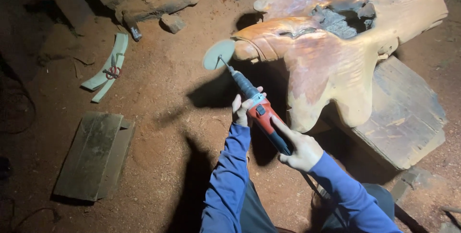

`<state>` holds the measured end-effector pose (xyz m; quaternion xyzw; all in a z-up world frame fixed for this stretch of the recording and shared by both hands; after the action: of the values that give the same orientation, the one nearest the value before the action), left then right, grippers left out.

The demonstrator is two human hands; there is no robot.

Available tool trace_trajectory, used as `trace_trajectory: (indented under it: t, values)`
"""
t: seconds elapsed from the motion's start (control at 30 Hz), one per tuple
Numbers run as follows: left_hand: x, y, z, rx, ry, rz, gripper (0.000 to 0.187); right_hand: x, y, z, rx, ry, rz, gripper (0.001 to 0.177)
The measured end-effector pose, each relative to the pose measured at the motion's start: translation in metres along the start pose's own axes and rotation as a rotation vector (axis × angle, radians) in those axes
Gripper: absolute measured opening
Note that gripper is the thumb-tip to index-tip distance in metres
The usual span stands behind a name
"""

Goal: Sanding a large, irregular piece of wood using a power tool with a sanding disc attachment.

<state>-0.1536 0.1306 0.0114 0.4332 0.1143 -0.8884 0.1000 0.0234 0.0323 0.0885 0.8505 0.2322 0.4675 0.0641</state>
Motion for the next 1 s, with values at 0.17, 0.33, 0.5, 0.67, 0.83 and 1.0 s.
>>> trace_trajectory:
  t: [0.17, 0.33, 0.5, 0.67, 0.83, 1.0]
  values:
    - [0.001, -0.022, -0.004, 0.003, 0.017, -0.047, 0.058, 0.016, -0.010, -0.024, 0.076, 0.021, 0.005, 0.108]
    - [-0.003, -0.012, -0.005, 0.022, 0.003, -0.030, 0.055, 0.016, -0.002, -0.004, 0.072, 0.095, 0.029, 0.095]
    - [0.001, -0.007, -0.004, 0.156, -0.007, 0.169, 0.060, 0.014, -0.005, 0.005, 0.077, 0.248, 0.046, 0.090]
    - [0.010, -0.016, -0.014, 0.171, -0.022, 0.158, 0.057, 0.013, -0.018, 0.011, 0.081, 0.344, -0.033, 0.099]
    - [0.011, -0.005, -0.030, 0.205, -0.005, 0.124, 0.051, 0.022, -0.002, 0.036, 0.082, 0.395, -0.048, 0.100]
    - [0.013, -0.009, -0.029, 0.189, -0.003, 0.094, 0.051, 0.023, -0.013, 0.039, 0.125, 0.413, -0.027, 0.104]
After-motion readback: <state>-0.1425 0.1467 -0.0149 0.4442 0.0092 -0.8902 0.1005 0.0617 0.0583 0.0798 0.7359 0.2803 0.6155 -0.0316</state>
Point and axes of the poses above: each hand's wrist, its own y-axis away from the middle knuckle, its own x-axis out of the back of the hand, z = x × y, the point moved 10 cm from there along -y, towards the middle knuckle, and after that the axes turned 2 degrees about -x, right-handed, at the moved point
